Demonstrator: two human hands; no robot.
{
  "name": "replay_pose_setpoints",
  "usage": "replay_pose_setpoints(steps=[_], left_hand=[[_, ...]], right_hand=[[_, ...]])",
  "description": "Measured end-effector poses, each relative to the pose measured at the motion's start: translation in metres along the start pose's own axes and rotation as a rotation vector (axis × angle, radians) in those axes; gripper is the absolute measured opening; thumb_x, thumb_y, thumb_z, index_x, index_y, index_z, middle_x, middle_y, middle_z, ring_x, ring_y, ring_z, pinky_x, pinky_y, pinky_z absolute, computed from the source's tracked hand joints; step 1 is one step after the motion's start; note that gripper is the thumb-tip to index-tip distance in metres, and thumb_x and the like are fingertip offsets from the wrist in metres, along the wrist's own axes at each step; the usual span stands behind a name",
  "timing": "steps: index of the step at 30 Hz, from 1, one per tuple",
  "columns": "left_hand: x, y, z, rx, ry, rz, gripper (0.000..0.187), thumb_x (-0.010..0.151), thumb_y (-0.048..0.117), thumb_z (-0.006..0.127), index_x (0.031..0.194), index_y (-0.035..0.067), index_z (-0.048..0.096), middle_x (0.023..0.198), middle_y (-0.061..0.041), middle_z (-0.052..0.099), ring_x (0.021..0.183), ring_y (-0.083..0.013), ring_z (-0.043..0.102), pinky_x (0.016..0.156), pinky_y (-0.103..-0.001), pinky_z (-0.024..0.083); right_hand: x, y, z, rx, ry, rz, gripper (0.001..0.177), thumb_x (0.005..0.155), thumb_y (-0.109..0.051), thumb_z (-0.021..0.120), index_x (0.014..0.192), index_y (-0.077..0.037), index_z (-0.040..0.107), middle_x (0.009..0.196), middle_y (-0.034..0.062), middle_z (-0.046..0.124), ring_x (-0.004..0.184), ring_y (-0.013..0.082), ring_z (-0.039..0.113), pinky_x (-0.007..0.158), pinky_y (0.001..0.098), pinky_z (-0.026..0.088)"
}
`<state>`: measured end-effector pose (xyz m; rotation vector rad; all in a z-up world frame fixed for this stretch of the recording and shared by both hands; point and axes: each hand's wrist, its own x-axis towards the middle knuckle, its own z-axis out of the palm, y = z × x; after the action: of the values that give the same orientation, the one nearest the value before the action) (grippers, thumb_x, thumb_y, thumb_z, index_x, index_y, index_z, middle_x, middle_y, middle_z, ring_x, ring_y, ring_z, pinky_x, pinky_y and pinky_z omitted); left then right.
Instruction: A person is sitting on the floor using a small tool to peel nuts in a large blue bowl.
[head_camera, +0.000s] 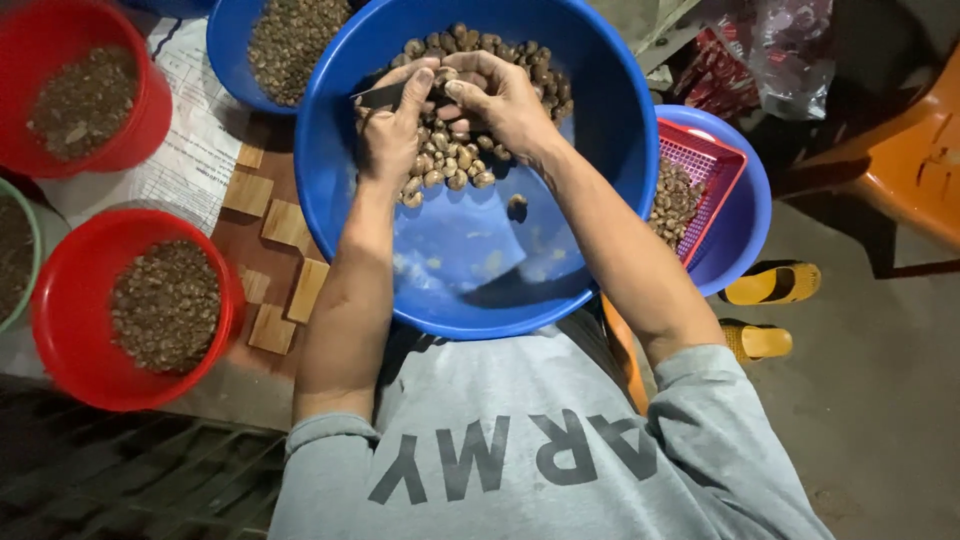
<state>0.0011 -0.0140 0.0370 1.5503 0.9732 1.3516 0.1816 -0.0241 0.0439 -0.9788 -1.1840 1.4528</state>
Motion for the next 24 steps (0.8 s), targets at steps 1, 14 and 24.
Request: replay_pose_setpoints(steps=[1,14,24], left_hand=[[0.001,-0.004,0.000,0.043,0.025,0.018,0.038,0.099,0.040,0.067,0.115,0.007,0.075,0.101,-0.007,0.078,0.081,-0.0149,0.074,0.072,-0.024,0.062],[-0.005,0.028,0.006,-0.125,-0.062,-0.095,0.042,0.102,0.036,0.059,0.121,0.000,0.070,0.121,-0.012,0.072,0.110,-0.0210,0.068,0.095,-0.032,0.058],[-0.007,0.039,0.007,-0.110,-0.054,-0.018,0.036,0.104,0.030,0.059,0.118,-0.001,0.070,0.116,-0.013,0.072,0.107,-0.0210,0.069,0.098,-0.031,0.058]], right_hand=[[-0.001,0.001,-0.001,0.001,0.013,0.013,0.034,0.100,-0.007,0.066,0.132,0.002,0.059,0.108,0.0131,0.072,0.087,0.0169,0.077,0.071,0.0212,0.066],[0.003,0.018,-0.005,0.142,0.075,0.005,0.025,0.098,-0.004,0.067,0.122,-0.001,0.059,0.097,0.0094,0.068,0.084,0.0178,0.075,0.067,0.0245,0.063],[0.000,0.011,-0.001,0.317,0.076,0.104,0.032,0.097,-0.010,0.067,0.123,0.004,0.056,0.103,0.0145,0.069,0.087,0.0198,0.075,0.071,0.0261,0.065]])
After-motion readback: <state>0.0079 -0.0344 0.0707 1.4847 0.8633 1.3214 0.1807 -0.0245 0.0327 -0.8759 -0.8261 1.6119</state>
